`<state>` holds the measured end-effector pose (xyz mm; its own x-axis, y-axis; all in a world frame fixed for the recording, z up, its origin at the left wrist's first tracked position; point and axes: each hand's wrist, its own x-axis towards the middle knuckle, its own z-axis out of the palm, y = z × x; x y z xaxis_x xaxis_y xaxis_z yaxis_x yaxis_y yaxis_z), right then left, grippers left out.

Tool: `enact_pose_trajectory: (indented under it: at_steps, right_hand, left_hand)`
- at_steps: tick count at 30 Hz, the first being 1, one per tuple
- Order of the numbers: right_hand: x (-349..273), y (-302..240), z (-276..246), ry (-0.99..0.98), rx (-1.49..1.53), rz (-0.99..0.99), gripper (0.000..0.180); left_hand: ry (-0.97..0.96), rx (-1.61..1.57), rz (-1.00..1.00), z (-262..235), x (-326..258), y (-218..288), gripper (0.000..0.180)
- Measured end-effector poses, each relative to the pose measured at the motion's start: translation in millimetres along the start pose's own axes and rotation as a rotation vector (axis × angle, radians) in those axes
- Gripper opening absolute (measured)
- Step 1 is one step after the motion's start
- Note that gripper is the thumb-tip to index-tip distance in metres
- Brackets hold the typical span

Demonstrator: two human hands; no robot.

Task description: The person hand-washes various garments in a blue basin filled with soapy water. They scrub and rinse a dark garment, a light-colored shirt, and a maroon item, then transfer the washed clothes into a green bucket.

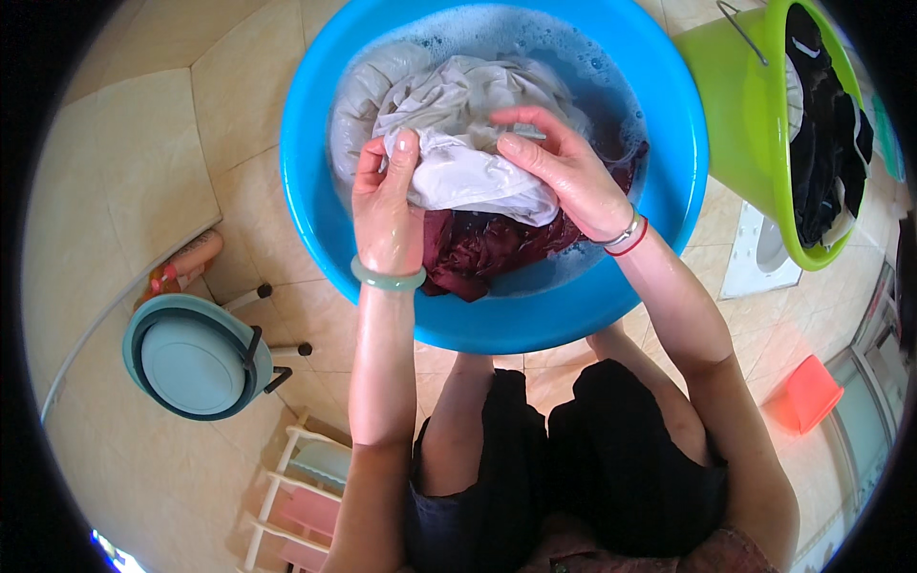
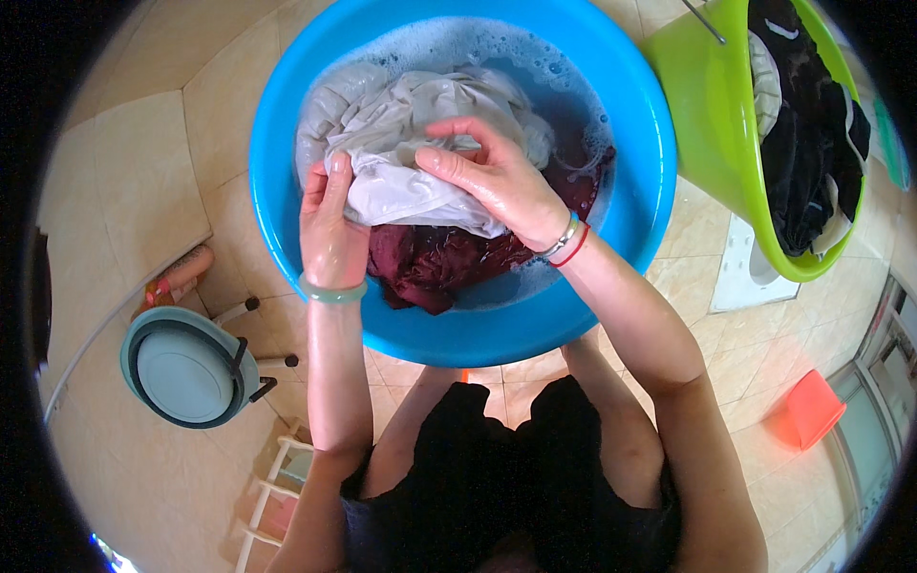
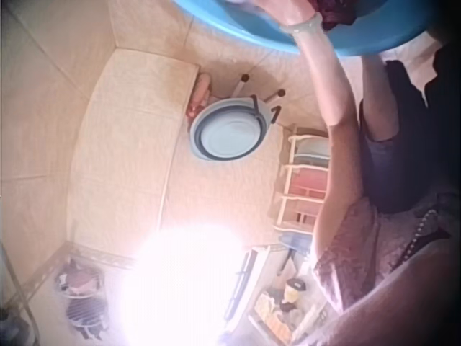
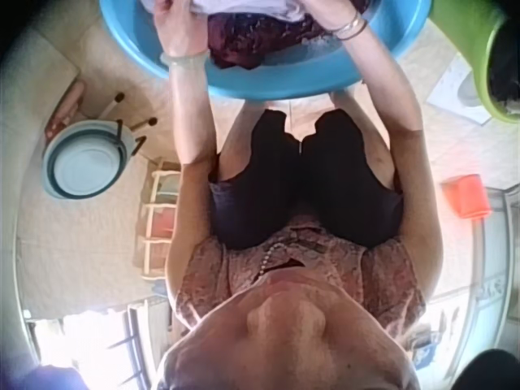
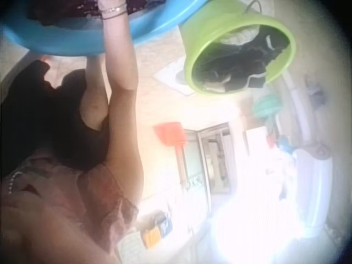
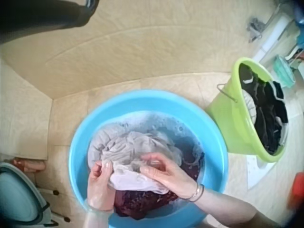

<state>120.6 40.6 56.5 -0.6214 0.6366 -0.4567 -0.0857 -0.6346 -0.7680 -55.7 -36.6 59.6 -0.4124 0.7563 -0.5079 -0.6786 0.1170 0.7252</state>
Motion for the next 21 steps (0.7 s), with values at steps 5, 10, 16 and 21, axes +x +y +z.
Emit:
enact_pose_trajectory:
  at_steps: [5,10,16,21]
  right_hand:
    - [-15,-9,10,-0.095,-0.064,-0.066,0.049]
    - [-7,-1,-7,0.092,-0.322,-0.112,0.049]
    - [3,12,-31,0.207,-0.657,-0.414,0.027]
    - [-1,0,11,0.278,-0.521,-0.587,0.02]
  left_hand:
    - [0.123,0.027,0.019,-9,16,-28,0.012]
    - [0.098,0.041,0.037,0,10,-23,0.013]
    - [0.028,0.19,0.126,6,1,-10,0.013]
    - [0.191,0.311,0.25,21,12,-21,0.022]
